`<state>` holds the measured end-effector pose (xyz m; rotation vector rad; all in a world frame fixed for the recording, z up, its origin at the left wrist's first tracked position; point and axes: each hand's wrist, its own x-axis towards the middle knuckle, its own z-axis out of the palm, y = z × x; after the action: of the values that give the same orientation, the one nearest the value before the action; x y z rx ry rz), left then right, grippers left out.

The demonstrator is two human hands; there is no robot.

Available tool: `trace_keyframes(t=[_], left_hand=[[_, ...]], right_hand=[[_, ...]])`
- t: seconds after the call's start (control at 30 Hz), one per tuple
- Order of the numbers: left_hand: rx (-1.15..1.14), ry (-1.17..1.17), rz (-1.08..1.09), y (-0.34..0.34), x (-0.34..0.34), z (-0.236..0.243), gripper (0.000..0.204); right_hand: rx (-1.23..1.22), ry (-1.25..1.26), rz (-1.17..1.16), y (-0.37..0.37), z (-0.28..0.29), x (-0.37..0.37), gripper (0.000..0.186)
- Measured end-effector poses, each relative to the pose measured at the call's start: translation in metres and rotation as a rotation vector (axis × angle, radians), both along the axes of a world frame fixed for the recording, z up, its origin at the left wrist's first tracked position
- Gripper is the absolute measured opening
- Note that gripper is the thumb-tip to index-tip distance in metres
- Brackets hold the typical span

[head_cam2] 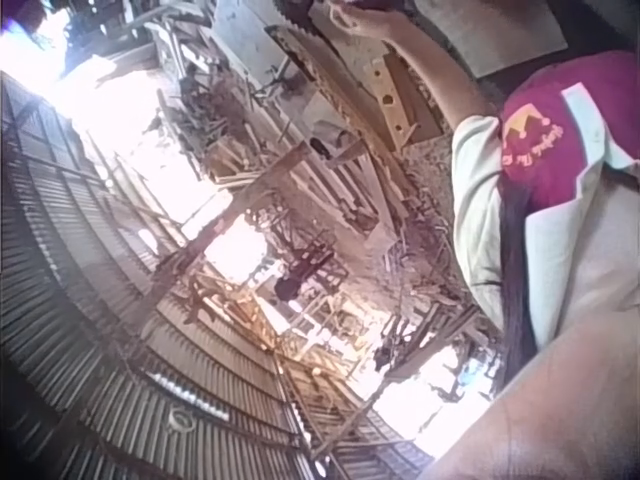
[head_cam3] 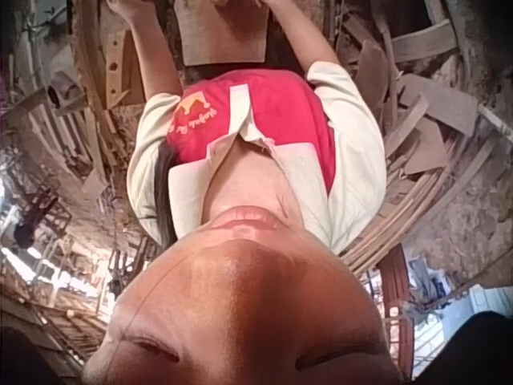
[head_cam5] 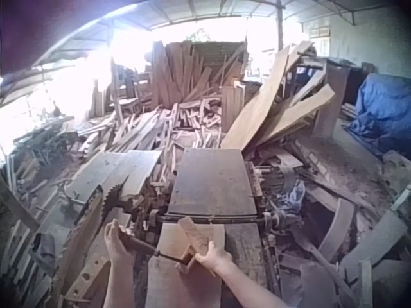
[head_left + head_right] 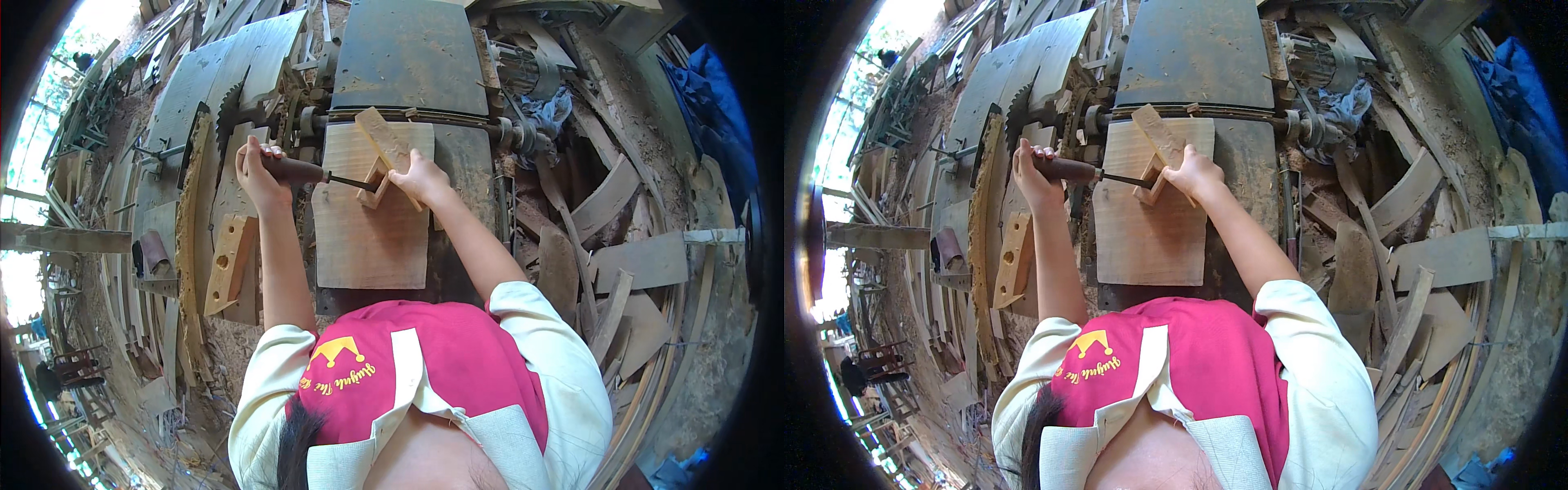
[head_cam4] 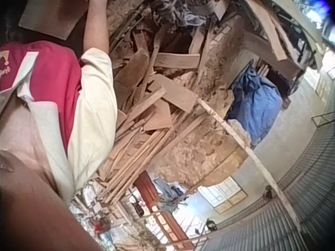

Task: The person carves a mortise into a piece of wood using a chisel and a mallet.

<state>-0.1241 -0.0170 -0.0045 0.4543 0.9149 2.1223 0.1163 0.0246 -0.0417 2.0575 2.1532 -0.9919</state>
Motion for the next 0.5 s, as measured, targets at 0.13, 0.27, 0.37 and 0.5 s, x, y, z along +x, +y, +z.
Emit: trace_keyframes(t=[0.13, 0.27, 0.37, 0.5], left_hand=[[-0.142, 0.083, 0.145, -0.001, 0.023, 0.022, 0.023], [-0.206, 0.208, 0.155, 0.002, 0.046, 0.032, 0.027], [-0.116, 0.29, 0.059, -0.002, 0.06, 0.044, 0.031], [-0.169, 0.632, 0.071, 0.0, 0.065, 0.039, 0.039]], right_hand=[[-0.01, 0.038, -0.004, -0.001, 0.002, 0.0, 0.064], [-0.009, 0.018, -0.006, -0.001, 0.001, 0.003, 0.065], [-0.013, 0.025, -0.004, -0.001, 0.002, 0.002, 0.064], [-0.015, 0.032, 0.001, -0.001, 0.002, 0.001, 0.064]])
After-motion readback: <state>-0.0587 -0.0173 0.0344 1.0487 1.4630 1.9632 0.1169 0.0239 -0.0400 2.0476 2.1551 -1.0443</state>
